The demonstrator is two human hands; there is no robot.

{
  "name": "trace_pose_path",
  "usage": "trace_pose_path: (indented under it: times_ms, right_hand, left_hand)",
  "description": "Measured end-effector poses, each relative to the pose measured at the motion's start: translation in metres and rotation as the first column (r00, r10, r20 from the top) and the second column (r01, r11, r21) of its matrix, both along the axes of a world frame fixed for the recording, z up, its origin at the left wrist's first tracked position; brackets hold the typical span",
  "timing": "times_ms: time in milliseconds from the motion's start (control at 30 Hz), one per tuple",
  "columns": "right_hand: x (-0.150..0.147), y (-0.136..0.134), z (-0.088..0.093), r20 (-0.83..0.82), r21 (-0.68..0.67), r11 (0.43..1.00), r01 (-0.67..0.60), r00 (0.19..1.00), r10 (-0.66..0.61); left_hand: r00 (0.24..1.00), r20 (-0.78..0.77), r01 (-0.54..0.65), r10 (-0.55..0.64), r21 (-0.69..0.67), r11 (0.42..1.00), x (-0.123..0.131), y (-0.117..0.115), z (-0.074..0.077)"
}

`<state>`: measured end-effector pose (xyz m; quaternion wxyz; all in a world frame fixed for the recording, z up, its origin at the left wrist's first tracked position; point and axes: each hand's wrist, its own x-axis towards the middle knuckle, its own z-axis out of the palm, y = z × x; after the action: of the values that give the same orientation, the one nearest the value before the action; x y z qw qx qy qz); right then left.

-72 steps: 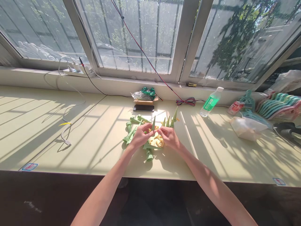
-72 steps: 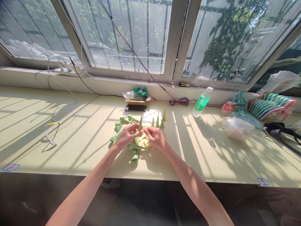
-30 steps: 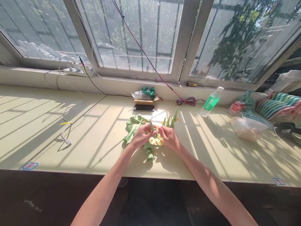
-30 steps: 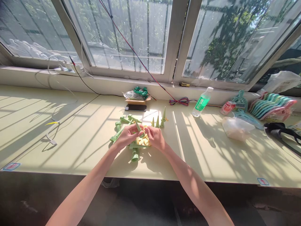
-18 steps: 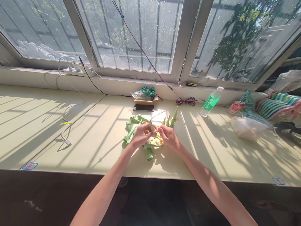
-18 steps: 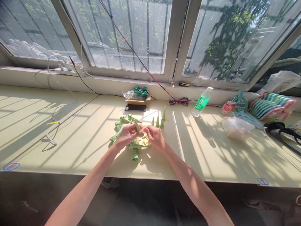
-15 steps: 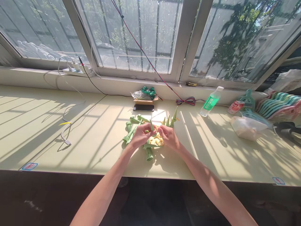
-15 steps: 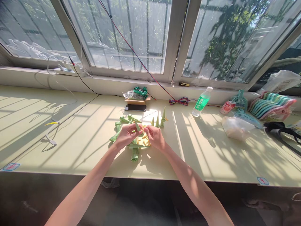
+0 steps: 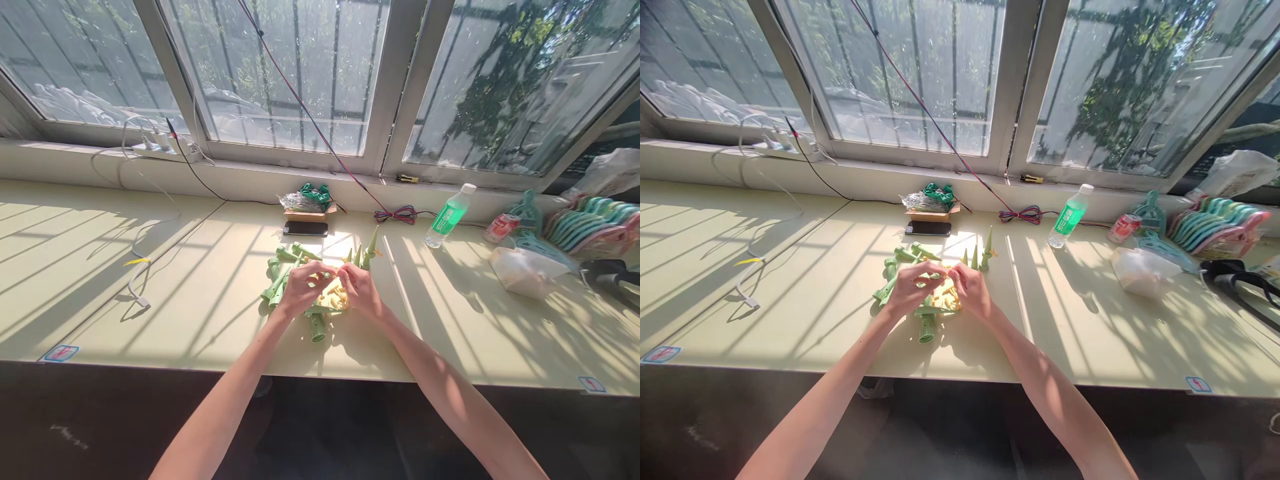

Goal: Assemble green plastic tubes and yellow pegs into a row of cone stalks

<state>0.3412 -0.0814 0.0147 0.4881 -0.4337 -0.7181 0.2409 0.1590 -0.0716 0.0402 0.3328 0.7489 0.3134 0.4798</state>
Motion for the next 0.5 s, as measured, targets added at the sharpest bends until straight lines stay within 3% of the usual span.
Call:
trace_pose_path:
  times_ms: [200, 500]
  right_hand:
    - [0.0002, 0.0001, -0.0019, 0.007, -0.002, 1.000, 0.013, 1.000, -0.012]
    - [-0.0004, -0.0011, -0.0013, 0.026, 0.005, 1.000, 0.025, 0.999, -0.025]
  left_hand:
    - [0.997, -0.065, -0.030, 0.039, 0.133, 0.991, 0.0001, 0.0009, -0.0036]
    - [0.995, -0.078, -0.044, 0.059, 0.180, 0.983, 0.0011, 0.0002, -0.0057]
